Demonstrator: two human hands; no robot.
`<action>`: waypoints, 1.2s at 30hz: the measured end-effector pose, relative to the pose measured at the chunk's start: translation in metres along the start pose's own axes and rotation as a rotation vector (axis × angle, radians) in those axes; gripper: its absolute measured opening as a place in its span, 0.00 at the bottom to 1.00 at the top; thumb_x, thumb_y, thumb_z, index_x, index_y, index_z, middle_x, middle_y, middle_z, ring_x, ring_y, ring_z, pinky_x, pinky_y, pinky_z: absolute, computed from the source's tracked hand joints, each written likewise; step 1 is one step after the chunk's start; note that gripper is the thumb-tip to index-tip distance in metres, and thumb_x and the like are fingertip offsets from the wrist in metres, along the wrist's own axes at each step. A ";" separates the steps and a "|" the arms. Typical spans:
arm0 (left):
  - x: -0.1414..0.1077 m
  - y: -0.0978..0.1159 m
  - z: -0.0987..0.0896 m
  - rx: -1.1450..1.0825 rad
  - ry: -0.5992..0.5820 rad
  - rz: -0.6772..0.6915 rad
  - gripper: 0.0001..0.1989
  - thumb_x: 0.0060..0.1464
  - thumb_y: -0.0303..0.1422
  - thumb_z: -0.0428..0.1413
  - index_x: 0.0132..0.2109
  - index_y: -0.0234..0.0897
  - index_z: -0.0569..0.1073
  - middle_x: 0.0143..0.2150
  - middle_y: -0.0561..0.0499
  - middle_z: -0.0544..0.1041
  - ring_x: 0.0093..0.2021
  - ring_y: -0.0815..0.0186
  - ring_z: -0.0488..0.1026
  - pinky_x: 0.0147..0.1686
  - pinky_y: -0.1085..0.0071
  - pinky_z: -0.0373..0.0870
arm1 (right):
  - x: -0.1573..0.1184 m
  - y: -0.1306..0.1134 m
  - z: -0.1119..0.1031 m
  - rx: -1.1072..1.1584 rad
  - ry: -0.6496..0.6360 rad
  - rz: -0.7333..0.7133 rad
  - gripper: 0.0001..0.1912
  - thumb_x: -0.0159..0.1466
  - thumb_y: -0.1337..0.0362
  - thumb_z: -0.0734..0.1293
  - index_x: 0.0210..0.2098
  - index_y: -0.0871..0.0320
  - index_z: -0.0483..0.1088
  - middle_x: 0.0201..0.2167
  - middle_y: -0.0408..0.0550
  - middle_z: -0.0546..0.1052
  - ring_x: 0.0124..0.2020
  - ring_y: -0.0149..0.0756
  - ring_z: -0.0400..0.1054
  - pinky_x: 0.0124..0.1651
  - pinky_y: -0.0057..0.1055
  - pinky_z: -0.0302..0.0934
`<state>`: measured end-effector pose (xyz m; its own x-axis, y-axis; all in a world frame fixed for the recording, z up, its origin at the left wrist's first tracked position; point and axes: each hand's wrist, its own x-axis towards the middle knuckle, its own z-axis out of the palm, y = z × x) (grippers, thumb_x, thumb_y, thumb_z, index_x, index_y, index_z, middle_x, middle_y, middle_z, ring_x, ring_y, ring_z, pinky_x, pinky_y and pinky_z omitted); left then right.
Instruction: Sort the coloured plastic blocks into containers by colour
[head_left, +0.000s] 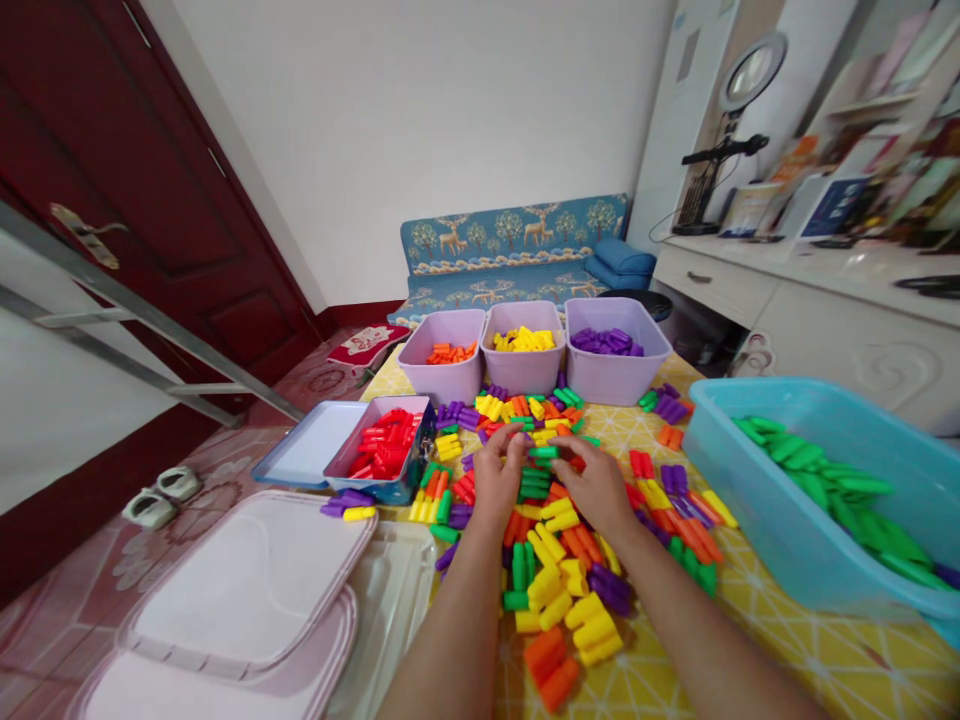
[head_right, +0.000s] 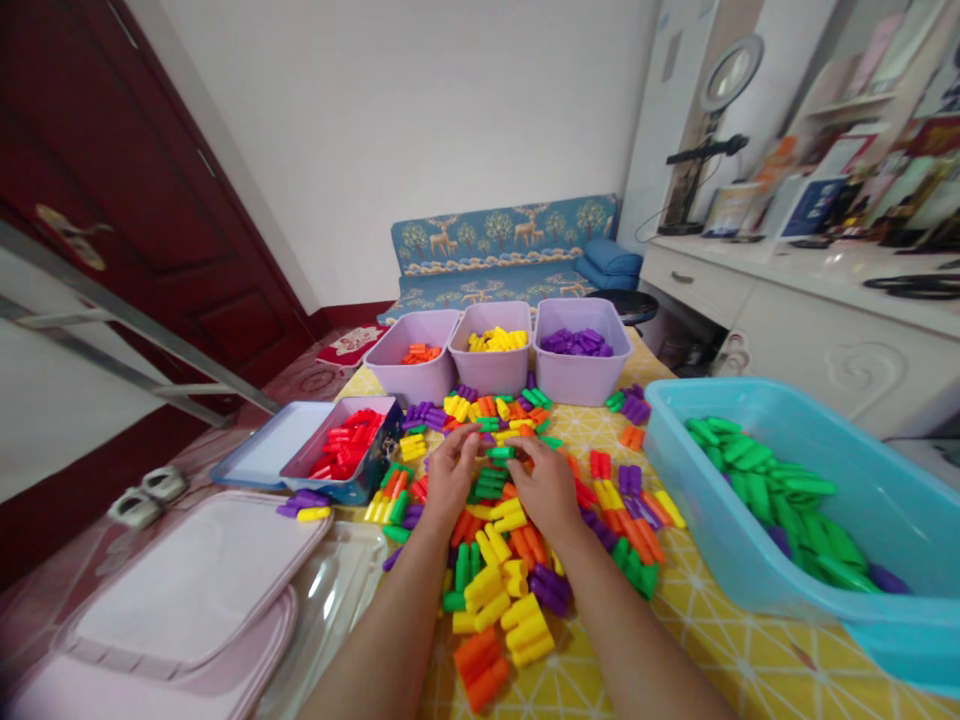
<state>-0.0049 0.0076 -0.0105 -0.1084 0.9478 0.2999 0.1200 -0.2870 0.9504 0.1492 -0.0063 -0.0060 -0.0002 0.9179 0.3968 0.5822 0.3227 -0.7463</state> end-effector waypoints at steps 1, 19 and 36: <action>0.000 0.001 -0.001 0.043 0.043 0.004 0.18 0.59 0.42 0.51 0.46 0.35 0.76 0.34 0.47 0.80 0.33 0.63 0.76 0.35 0.69 0.70 | 0.000 -0.003 -0.003 -0.024 -0.004 0.054 0.14 0.58 0.65 0.64 0.44 0.56 0.73 0.39 0.47 0.80 0.40 0.39 0.73 0.45 0.35 0.65; 0.001 -0.001 -0.002 0.095 0.021 -0.019 0.20 0.60 0.44 0.48 0.38 0.33 0.77 0.30 0.48 0.79 0.31 0.64 0.75 0.32 0.71 0.70 | -0.008 -0.033 0.005 -0.345 -0.250 0.010 0.16 0.56 0.69 0.65 0.44 0.53 0.72 0.43 0.47 0.76 0.43 0.41 0.72 0.42 0.33 0.63; 0.001 -0.003 -0.001 0.037 0.042 -0.050 0.19 0.59 0.44 0.49 0.36 0.33 0.77 0.28 0.49 0.78 0.27 0.66 0.74 0.29 0.72 0.70 | 0.024 -0.035 -0.066 0.779 0.862 0.055 0.13 0.61 0.57 0.63 0.43 0.55 0.64 0.43 0.47 0.73 0.39 0.34 0.73 0.45 0.35 0.64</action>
<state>-0.0060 0.0094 -0.0133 -0.1565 0.9539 0.2560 0.1499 -0.2333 0.9608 0.1827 -0.0104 0.0646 0.7373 0.5703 0.3622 -0.0937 0.6172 -0.7812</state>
